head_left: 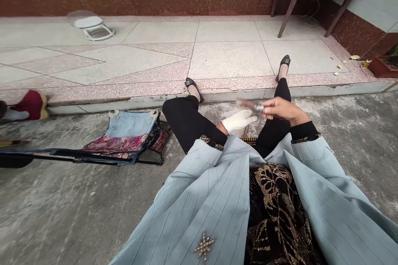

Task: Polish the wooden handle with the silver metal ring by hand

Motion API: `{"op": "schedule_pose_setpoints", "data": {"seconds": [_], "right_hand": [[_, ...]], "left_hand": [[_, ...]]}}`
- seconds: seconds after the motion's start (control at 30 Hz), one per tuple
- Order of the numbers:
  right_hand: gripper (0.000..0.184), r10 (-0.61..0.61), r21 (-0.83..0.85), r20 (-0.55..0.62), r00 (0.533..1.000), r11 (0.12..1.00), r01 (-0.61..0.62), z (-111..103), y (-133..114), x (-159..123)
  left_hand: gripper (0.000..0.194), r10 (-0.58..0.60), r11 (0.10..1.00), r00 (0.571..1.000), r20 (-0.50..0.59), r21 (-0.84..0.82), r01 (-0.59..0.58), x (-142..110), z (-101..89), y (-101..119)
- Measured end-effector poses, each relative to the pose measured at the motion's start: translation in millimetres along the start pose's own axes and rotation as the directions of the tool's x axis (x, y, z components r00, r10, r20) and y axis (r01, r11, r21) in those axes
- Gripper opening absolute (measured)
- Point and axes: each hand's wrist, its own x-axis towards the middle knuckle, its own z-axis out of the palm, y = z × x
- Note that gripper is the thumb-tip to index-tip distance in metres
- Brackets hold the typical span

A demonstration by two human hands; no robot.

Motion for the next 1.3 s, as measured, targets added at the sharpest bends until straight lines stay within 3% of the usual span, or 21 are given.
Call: {"op": "schedule_pose_setpoints", "data": {"seconds": [0.07,0.13,0.23,0.33,0.43,0.5,0.6,0.73,0.83,0.9,0.97,1.07,1.17,1.23,1.3], "right_hand": [[0.034,-0.032,0.071,-0.273,0.962,0.996,0.053,-4.2,1.6,2.5],[0.030,0.015,0.017,-0.416,0.909,1.000,-0.008,-10.1,6.6,6.0],[0.024,0.099,-0.171,-0.504,0.858,0.962,-0.211,-16.6,16.5,10.2],[0.022,0.125,-0.449,-0.524,0.842,0.799,-0.399,-15.3,20.2,11.9],[0.019,0.261,-0.661,-0.421,0.868,0.567,-0.491,-8.5,15.3,12.1],[0.017,0.403,-0.698,-0.274,0.873,0.541,-0.468,-4.1,10.8,11.4],[0.018,0.477,-0.671,-0.047,0.877,0.635,-0.382,-1.0,6.9,9.0],[0.022,0.383,-0.572,0.161,0.909,0.787,-0.230,-1.8,5.7,5.0],[0.027,0.289,-0.448,0.350,0.891,0.887,-0.112,-2.6,4.5,2.1],[0.032,0.212,-0.343,0.398,0.892,0.937,-0.070,-2.0,2.3,-0.2],[0.036,0.114,-0.202,0.326,0.939,0.978,-0.049,0.0,-0.7,-2.0],[0.036,-0.038,0.026,0.016,0.999,0.999,0.038,3.4,-3.8,-0.9],[0.033,-0.051,0.098,-0.294,0.954,0.992,0.083,2.7,0.1,6.2],[0.031,0.025,0.031,-0.410,0.912,0.999,-0.013,-0.4,6.9,12.1],[0.026,0.097,-0.142,-0.490,0.866,0.972,-0.189,-3.6,14.1,16.6]], "left_hand": [[0.033,-0.034,0.997,0.999,-0.005,0.076,0.034,-1.1,2.9,-0.6],[0.031,-0.062,0.987,0.998,-0.002,0.148,0.062,-2.9,4.9,-0.7],[0.030,-0.095,0.950,0.995,-0.005,0.300,0.092,-5.5,5.5,0.2],[0.033,-0.115,0.886,0.993,-0.037,0.448,0.119,-7.0,3.0,1.4],[0.034,-0.103,0.834,0.993,-0.058,0.539,0.118,-7.3,-1.3,1.8],[0.033,-0.080,0.801,0.995,-0.053,0.591,0.096,-7.5,-4.8,2.2],[0.034,-0.045,0.777,0.998,-0.035,0.627,0.057,-8.9,-11.5,4.6],[0.032,-0.012,0.839,1.000,-0.005,0.544,0.013,-11.9,-20.3,10.4],[0.030,0.059,0.912,0.997,0.042,0.404,-0.071,-11.6,-22.2,10.7],[0.032,0.095,0.954,0.994,0.049,0.281,-0.105,-10.0,-20.9,7.8],[0.034,0.050,0.980,0.999,0.013,0.191,-0.052,-8.2,-17.9,4.0],[0.037,-0.068,0.977,0.997,-0.026,0.200,0.072,-7.2,-11.6,0.3],[0.034,-0.077,0.962,0.997,-0.009,0.262,0.077,-8.1,-4.1,1.6],[0.031,-0.070,0.960,0.998,-0.005,0.273,0.069,-8.7,0.6,3.9],[0.031,-0.076,0.941,0.997,-0.013,0.328,0.076,-9.0,4.0,5.8]]}}
